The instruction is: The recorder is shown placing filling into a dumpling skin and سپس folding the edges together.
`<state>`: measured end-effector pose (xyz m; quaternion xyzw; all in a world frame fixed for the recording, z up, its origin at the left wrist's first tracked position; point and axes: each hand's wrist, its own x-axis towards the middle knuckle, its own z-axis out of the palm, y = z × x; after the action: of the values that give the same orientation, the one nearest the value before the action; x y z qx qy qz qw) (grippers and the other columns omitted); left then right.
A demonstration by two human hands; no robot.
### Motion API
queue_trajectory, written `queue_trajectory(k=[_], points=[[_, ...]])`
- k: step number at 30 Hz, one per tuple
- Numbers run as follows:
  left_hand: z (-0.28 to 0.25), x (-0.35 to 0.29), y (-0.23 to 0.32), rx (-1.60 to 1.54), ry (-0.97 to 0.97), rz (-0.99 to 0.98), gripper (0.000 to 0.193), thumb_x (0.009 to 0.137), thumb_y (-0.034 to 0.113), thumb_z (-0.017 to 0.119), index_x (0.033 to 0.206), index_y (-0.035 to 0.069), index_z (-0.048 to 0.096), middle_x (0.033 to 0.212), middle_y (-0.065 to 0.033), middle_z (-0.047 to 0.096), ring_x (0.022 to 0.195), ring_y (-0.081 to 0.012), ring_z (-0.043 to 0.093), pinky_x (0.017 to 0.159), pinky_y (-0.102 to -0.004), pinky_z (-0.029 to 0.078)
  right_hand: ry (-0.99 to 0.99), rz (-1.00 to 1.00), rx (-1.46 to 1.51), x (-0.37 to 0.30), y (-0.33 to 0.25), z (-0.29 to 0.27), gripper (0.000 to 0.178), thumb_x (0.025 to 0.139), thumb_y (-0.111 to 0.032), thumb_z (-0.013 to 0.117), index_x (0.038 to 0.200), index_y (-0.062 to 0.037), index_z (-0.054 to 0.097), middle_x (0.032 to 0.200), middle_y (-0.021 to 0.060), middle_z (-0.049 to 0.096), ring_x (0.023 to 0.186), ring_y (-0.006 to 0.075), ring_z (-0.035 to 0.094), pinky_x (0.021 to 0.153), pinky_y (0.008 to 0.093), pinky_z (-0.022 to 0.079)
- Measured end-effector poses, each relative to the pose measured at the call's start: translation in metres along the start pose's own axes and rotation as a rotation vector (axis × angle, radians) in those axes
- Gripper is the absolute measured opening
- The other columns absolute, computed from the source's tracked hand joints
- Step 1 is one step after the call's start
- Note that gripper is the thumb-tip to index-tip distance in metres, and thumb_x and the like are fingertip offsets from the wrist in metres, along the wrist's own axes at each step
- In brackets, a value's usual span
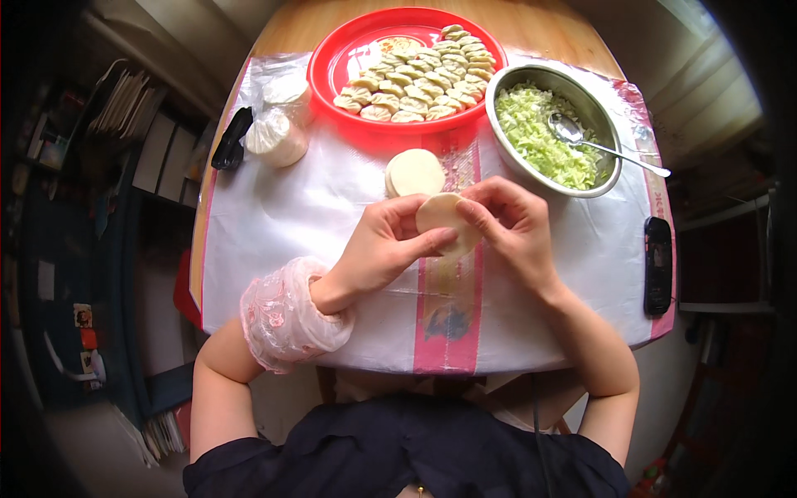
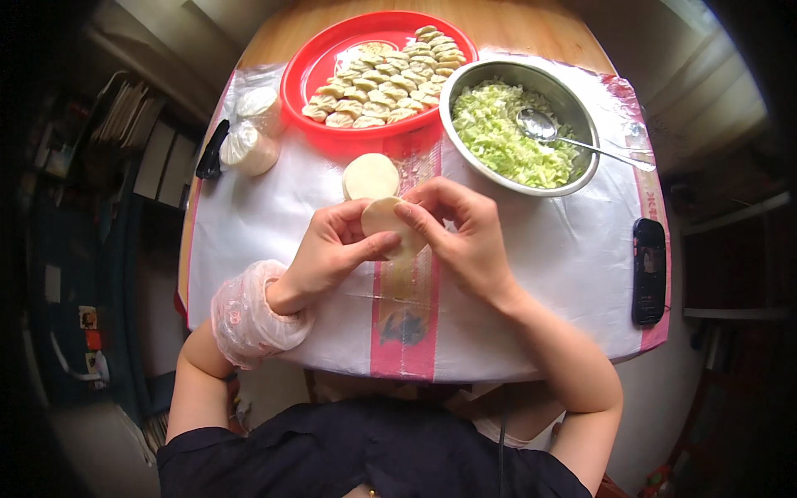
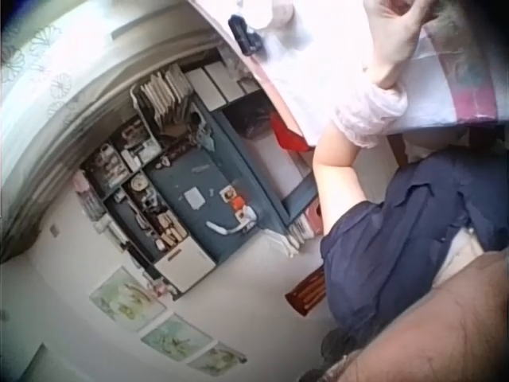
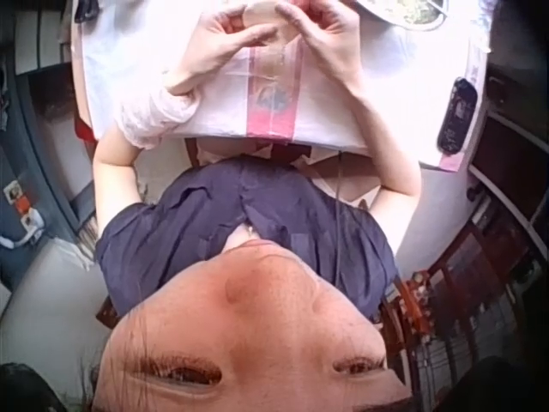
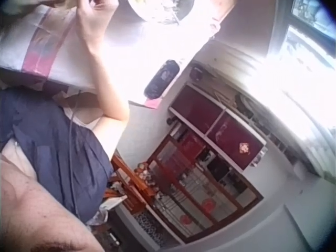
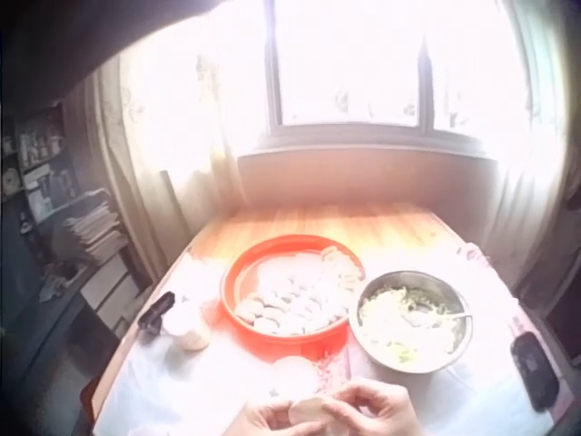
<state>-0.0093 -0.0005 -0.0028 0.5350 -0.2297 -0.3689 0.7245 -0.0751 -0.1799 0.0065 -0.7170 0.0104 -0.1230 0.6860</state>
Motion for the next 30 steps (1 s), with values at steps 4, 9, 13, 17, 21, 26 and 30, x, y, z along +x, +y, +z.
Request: queue_trajectory(k=[4, 9, 13, 17, 21, 26, 30], points=[[0.002, 0.0, 0.004, -0.059, 0.003, -0.097, 0.031, 0.09, 0.006, 0.065, 0.119, -0.003, 0.059, 0.105, -0.005, 0.067, 0.093, -0.0104, 0.064, 0.081, -0.0245, 0.054, 0.007, -0.068, -0.057, -0.001, 0.002, -0.001, 0.01, 0.087, -0.006, 0.067, 0.09, 0.0028, 0.065, 0.073, 0.0028, 0.064, 0.067, 0.0037, 0.056, 0.059, 0.0193, 0.045], [0.0, 0.0, 0.006, -0.031, -0.052, -0.089, 0.031, 0.092, 0.008, 0.063, 0.12, -0.002, 0.058, 0.106, -0.0044, 0.066, 0.095, -0.0085, 0.062, 0.083, -0.0231, 0.052, 0.03, -0.075, -0.051, -0.002, -0.003, 0.0, 0.008, 0.086, -0.004, 0.068, 0.088, 0.0031, 0.065, 0.074, 0.0044, 0.065, 0.066, 0.0049, 0.058, 0.059, 0.0211, 0.046], [-0.002, -0.002, 0.005, -0.018, -0.058, -0.078, 0.029, 0.093, 0.008, 0.062, 0.12, -0.003, 0.059, 0.106, -0.0042, 0.066, 0.095, -0.008, 0.062, 0.082, -0.0227, 0.051, 0.011, -0.122, -0.14, -0.002, -0.007, 0.001, 0.006, 0.082, -0.001, 0.07, 0.086, 0.0022, 0.066, 0.072, 0.0059, 0.064, 0.062, 0.0074, 0.057, 0.056, 0.022, 0.045], [-0.002, -0.001, 0.002, -0.025, -0.062, -0.065, 0.027, 0.094, 0.009, 0.06, 0.119, -0.003, 0.059, 0.105, -0.0037, 0.066, 0.094, -0.0075, 0.061, 0.081, -0.0226, 0.051, -0.005, -0.214, -0.282, 0.0, -0.008, 0.001, 0.009, 0.079, -0.001, 0.072, 0.086, 0.001, 0.067, 0.07, 0.0064, 0.06, 0.058, 0.0104, 0.054, 0.052, 0.0234, 0.042], [-0.001, 0.0, 0.007, -0.064, -0.044, -0.107, 0.027, 0.094, 0.01, 0.06, 0.118, -0.002, 0.06, 0.105, -0.0039, 0.066, 0.095, -0.0084, 0.062, 0.082, -0.0232, 0.051, 0.009, -0.238, -0.313, 0.001, -0.008, 0.001, 0.012, 0.079, 0.0, 0.071, 0.091, 0.0001, 0.067, 0.068, 0.0063, 0.058, 0.057, 0.0123, 0.052, 0.052, 0.0244, 0.04], [-0.007, -0.001, 0.008, -0.366, -0.055, -0.239, 0.034, 0.092, 0.013, 0.063, 0.122, -0.001, 0.057, 0.113, -0.0072, 0.064, 0.103, -0.0125, 0.062, 0.088, -0.0261, 0.051, 0.152, -0.446, -0.498, 0.004, -0.029, -0.011, 0.019, 0.079, 0.004, 0.068, 0.097, -0.0003, 0.065, 0.067, 0.0056, 0.055, 0.057, 0.0152, 0.051, 0.051, 0.0262, 0.039], [-0.01, -0.001, 0.007, -0.575, -0.14, -0.316, 0.036, 0.091, 0.011, 0.063, 0.124, -0.002, 0.055, 0.115, -0.0092, 0.064, 0.104, -0.0149, 0.063, 0.094, -0.0275, 0.05, 0.356, -0.506, -0.753, 0.008, -0.058, -0.035, 0.021, 0.079, 0.004, 0.066, 0.099, -0.0025, 0.066, 0.068, 0.0042, 0.05, 0.059, 0.0125, 0.047, 0.052, 0.0252, 0.037]])
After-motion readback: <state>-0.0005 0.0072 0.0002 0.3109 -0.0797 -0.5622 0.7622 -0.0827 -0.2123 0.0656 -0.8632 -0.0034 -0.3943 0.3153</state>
